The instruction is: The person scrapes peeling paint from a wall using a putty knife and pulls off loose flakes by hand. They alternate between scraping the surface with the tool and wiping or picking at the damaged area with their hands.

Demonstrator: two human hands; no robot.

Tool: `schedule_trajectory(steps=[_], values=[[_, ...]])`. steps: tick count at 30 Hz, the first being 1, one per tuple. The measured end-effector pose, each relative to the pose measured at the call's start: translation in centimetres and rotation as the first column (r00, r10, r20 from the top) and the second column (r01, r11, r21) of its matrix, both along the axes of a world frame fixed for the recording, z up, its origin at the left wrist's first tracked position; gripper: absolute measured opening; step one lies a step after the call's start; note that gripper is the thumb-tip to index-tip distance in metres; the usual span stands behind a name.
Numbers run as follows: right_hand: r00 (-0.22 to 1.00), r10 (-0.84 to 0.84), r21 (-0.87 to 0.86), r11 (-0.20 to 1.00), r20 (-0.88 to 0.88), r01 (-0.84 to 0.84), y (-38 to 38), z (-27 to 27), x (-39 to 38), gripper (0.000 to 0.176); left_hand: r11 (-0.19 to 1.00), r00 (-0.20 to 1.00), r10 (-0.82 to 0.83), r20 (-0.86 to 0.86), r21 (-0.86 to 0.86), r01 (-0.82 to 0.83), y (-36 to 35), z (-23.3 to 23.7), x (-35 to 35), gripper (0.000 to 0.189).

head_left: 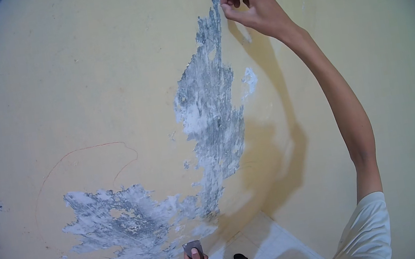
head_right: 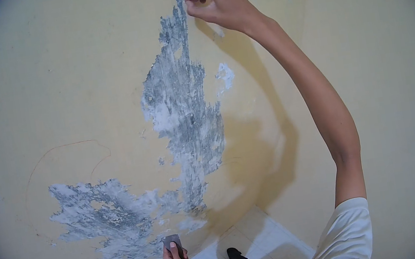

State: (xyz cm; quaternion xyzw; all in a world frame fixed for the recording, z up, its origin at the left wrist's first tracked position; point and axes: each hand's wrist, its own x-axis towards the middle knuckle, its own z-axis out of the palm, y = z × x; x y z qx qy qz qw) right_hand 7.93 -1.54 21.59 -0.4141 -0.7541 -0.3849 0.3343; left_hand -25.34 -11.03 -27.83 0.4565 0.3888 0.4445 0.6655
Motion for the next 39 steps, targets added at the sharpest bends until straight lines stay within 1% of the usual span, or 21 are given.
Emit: schedule_trajectory(steps=[2,3,4,6,10,12,13,15,16,18,19,21,25,27,28,30,31,33,34,36,39], values=[[1.000,-0.014,0.040,0.999,0.015,0.013,-0.5,-0.5,0.2,0.016,1.000,0.999,0.027,-0.020,-0.005,-0.027,-0.3,-0.2,-0.1,0.031],[0.999,-0.032,0.078,0.997,0.027,0.029,-0.6,-0.8,0.0,0.016,1.000,0.999,0.029,-0.015,-0.004,-0.029,-0.3,-0.4,-0.1,0.031],[0.999,-0.031,0.078,0.997,0.030,0.029,-0.6,-1.1,-0.1,0.016,0.999,0.999,0.034,-0.002,-0.030,-0.034,-0.4,-0.7,-0.2,0.031],[0.998,-0.055,0.161,0.986,0.039,0.048,-0.6,-1.9,-0.3,0.016,0.998,0.999,0.035,0.007,-0.059,-0.034,-0.5,-0.9,-0.4,0.030],[0.996,-0.071,0.183,0.981,0.061,0.059,0.0,-1.9,-0.3,0.017,0.999,0.999,0.028,-0.022,-0.041,-0.029,-0.5,-0.6,-0.9,0.031],[0.991,-0.126,0.205,0.972,0.053,0.112,0.1,-1.9,-0.6,0.015,0.999,0.998,0.036,-0.047,-0.036,-0.038,-0.3,-0.2,-0.9,0.031],[0.991,-0.125,0.203,0.973,0.052,0.112,0.2,-1.9,-0.8,0.015,0.999,0.998,0.035,-0.045,-0.029,-0.036,-0.2,0.0,-0.9,0.031],[0.979,-0.177,0.270,0.952,0.103,0.144,0.3,-2.0,-1.3,0.013,0.999,0.999,0.033,-0.040,-0.027,-0.034,-0.1,0.1,-0.8,0.031],[0.979,-0.178,0.266,0.953,0.103,0.145,0.5,-1.8,-1.1,0.013,0.999,0.999,0.032,-0.038,-0.020,-0.033,0.0,0.1,-0.8,0.031],[0.994,-0.081,0.142,0.987,0.070,0.071,0.7,-1.2,-0.4,0.013,0.999,0.999,0.031,-0.038,-0.015,-0.031,-0.2,0.2,-0.8,0.031],[0.994,-0.080,0.142,0.987,0.070,0.069,0.6,-1.2,-0.2,0.013,1.000,0.999,0.026,-0.038,-0.007,-0.026,-0.3,0.2,-0.8,0.031],[0.999,-0.017,0.063,0.998,0.048,0.014,0.3,-0.8,0.1,0.012,1.000,0.999,0.026,-0.035,0.008,-0.025,-0.4,0.2,-0.7,0.031],[1.000,-0.003,0.110,0.994,0.031,0.000,0.1,-1.5,-0.1,0.014,0.997,0.997,0.067,-0.031,-0.027,-0.068,-0.5,-0.7,-1.1,0.031],[1.000,-0.018,0.235,0.972,0.008,0.016,0.4,-2.3,-0.5,0.012,0.997,0.996,0.072,-0.046,-0.038,-0.074,-0.4,-0.9,-1.4,0.031],[1.000,-0.019,0.233,0.972,0.006,0.017,0.5,-2.6,-0.8,0.012,0.997,0.997,0.068,-0.033,-0.038,-0.070,-0.4,-1.0,-1.6,0.031],[0.990,-0.086,0.260,0.959,-0.113,0.113,0.7,-3.1,-1.5,0.013,0.997,0.998,0.063,-0.023,-0.041,-0.064,-0.4,-1.1,-1.7,0.031],[0.989,-0.088,0.257,0.959,-0.116,0.115,0.7,-3.3,-1.9,0.013,0.997,0.996,0.072,-0.046,-0.031,-0.073,-0.3,-1.1,-1.7,0.031],[0.959,-0.156,0.233,0.949,-0.236,0.212,0.6,-3.4,-2.7,0.016,0.997,0.994,0.079,-0.070,-0.020,-0.080,-0.1,-0.9,-1.7,0.031],[0.959,-0.158,0.232,0.949,-0.236,0.214,0.6,-3.4,-3.0,0.016,0.997,0.995,0.077,-0.066,-0.018,-0.078,0.0,-0.7,-1.5,0.030],[0.917,-0.177,0.169,0.954,-0.357,0.250,0.6,-3.4,-3.7,0.020,0.997,0.995,0.072,-0.062,-0.019,-0.073,0.2,-0.3,-1.2,0.030],[0.894,-0.192,0.153,0.950,-0.406,0.273,0.2,-2.9,-5.2,0.018,0.999,0.999,0.047,-0.024,0.006,-0.047,0.3,0.1,-0.9,0.030]])
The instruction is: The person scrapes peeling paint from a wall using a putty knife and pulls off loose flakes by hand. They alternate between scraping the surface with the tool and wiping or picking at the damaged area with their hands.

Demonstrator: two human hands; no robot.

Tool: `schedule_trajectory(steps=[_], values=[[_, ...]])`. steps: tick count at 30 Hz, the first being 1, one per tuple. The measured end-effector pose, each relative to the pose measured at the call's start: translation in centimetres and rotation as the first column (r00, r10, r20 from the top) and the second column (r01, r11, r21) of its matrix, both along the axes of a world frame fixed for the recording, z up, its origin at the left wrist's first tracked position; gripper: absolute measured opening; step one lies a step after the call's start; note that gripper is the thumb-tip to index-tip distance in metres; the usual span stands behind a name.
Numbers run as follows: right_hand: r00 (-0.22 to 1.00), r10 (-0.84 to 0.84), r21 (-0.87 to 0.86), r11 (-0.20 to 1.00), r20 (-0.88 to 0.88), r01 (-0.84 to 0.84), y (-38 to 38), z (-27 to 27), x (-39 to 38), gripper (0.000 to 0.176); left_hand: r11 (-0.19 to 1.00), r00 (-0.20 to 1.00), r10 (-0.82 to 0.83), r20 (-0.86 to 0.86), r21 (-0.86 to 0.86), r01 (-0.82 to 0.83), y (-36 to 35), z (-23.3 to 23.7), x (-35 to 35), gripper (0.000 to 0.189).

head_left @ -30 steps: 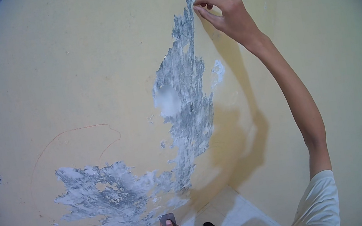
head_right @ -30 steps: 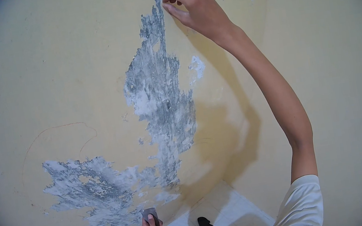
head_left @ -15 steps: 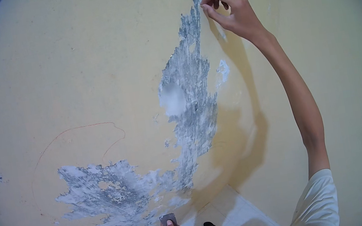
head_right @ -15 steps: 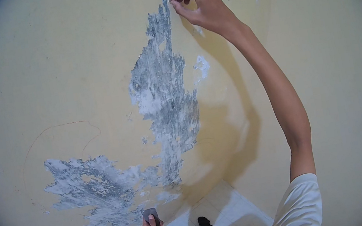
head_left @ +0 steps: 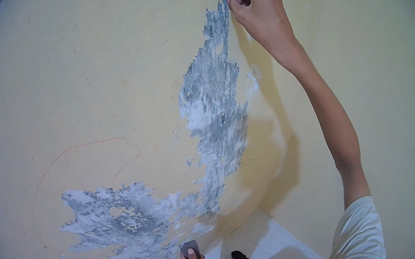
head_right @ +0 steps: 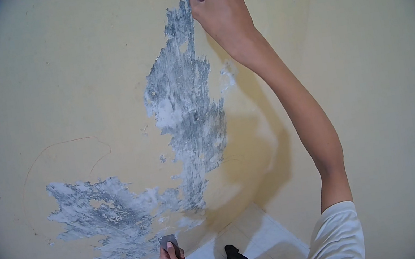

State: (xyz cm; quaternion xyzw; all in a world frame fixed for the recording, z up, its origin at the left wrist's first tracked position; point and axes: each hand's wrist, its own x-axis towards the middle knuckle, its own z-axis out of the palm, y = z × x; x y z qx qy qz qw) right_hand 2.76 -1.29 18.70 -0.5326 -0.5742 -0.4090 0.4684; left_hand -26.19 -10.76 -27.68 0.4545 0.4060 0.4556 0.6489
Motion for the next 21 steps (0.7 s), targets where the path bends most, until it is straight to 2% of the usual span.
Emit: schedule_trajectory(steps=[4,6,8,10,12,13,15,16,18,19,21], values=[[0.996,-0.079,-0.113,0.991,-0.040,0.074,0.0,1.2,0.6,0.027,1.000,1.000,0.002,0.007,0.002,-0.002,-0.4,0.0,0.0,0.029],[0.998,-0.020,-0.213,0.977,-0.065,0.006,-0.2,1.4,0.6,0.026,1.000,1.000,0.015,0.004,-0.003,-0.015,-0.6,-0.1,-0.1,0.028],[0.997,-0.003,-0.173,0.985,-0.071,-0.010,0.1,1.1,0.5,0.024,0.998,1.000,0.020,0.001,-0.065,-0.020,-0.9,-0.6,-0.3,0.028],[0.997,0.019,-0.133,0.991,-0.077,-0.029,0.4,0.5,0.7,0.023,0.999,1.000,0.020,-0.007,-0.047,-0.021,-1.2,-1.0,-0.6,0.028],[0.983,0.167,-0.010,0.986,-0.069,-0.168,0.4,-0.1,1.2,0.020,0.999,1.000,0.026,-0.016,-0.028,-0.026,-1.3,-1.1,-1.0,0.028],[0.983,0.172,-0.008,0.985,-0.066,-0.173,0.5,-0.5,1.7,0.020,0.999,0.999,0.032,-0.019,-0.033,-0.032,-1.4,-1.0,-1.2,0.028],[0.975,0.134,0.120,0.980,0.176,-0.157,0.6,-1.2,2.8,0.013,0.998,0.999,0.039,-0.019,-0.038,-0.039,-1.5,-1.1,-1.3,0.028],[0.975,0.134,0.122,0.980,0.175,-0.156,0.7,-1.5,3.1,0.013,0.999,0.999,0.039,-0.019,-0.033,-0.039,-1.4,-1.3,-1.5,0.029],[0.948,0.041,0.158,0.983,0.317,-0.096,0.7,-2.0,3.6,0.012,0.999,0.999,0.037,-0.021,-0.027,-0.037,-1.4,-1.6,-1.7,0.029],[0.948,0.041,0.159,0.983,0.316,-0.095,0.6,-1.9,3.8,0.012,0.999,0.999,0.032,-0.026,-0.043,-0.033,-1.3,-1.9,-1.6,0.029],[0.844,-0.114,0.244,0.970,0.524,-0.021,0.7,-1.5,4.1,0.011,0.998,0.999,0.028,-0.033,-0.059,-0.030,-1.2,-1.8,-1.6,0.030]])
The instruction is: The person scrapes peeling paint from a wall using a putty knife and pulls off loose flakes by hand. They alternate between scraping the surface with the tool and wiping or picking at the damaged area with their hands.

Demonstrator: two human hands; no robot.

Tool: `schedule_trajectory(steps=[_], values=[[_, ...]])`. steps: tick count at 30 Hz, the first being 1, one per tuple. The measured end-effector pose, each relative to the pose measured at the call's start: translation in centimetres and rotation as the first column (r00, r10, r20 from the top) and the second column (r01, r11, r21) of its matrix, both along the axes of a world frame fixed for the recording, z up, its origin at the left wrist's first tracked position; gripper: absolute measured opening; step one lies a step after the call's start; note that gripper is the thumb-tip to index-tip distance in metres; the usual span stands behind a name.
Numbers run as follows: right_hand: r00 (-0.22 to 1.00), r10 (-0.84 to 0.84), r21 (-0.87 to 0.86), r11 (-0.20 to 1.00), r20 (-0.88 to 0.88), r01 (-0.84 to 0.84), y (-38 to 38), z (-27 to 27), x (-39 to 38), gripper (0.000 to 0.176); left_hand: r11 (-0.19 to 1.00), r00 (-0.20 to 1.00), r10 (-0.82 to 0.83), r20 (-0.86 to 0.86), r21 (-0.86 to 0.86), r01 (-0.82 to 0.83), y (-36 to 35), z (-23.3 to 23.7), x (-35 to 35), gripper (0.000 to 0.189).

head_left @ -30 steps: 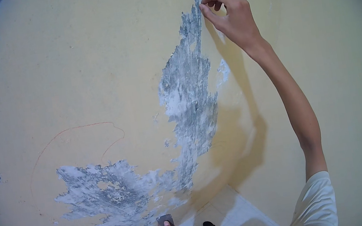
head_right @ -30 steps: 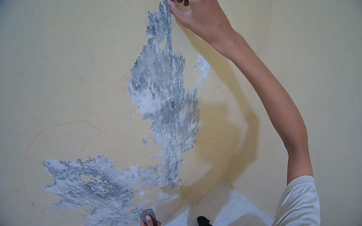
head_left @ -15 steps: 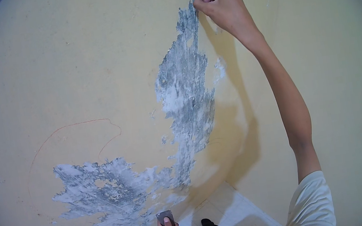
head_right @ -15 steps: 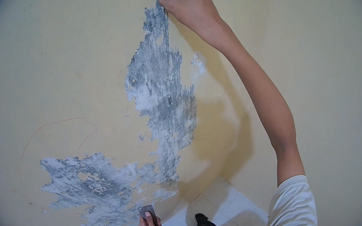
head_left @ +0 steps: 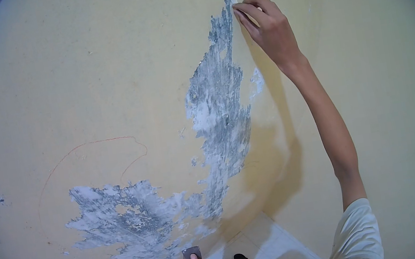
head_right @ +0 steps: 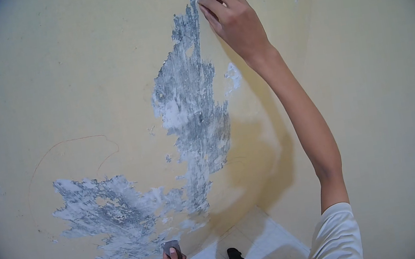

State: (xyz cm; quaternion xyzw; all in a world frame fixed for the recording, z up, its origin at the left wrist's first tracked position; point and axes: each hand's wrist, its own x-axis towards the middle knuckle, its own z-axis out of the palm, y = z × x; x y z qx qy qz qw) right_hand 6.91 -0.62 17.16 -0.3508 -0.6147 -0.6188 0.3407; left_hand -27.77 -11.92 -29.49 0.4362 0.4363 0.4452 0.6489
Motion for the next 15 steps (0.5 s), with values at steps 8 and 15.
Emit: schedule_trajectory(steps=[8,15], values=[[0.999,0.038,-0.230,0.973,0.034,-0.029,-0.3,2.8,0.8,0.013,0.998,0.999,-0.047,0.027,0.045,0.045,0.6,0.4,0.5,0.031],[0.978,0.117,-0.305,0.938,-0.176,-0.167,-1.2,1.2,0.5,0.019,1.000,0.999,-0.017,0.033,0.008,0.017,0.5,0.7,0.6,0.031]])
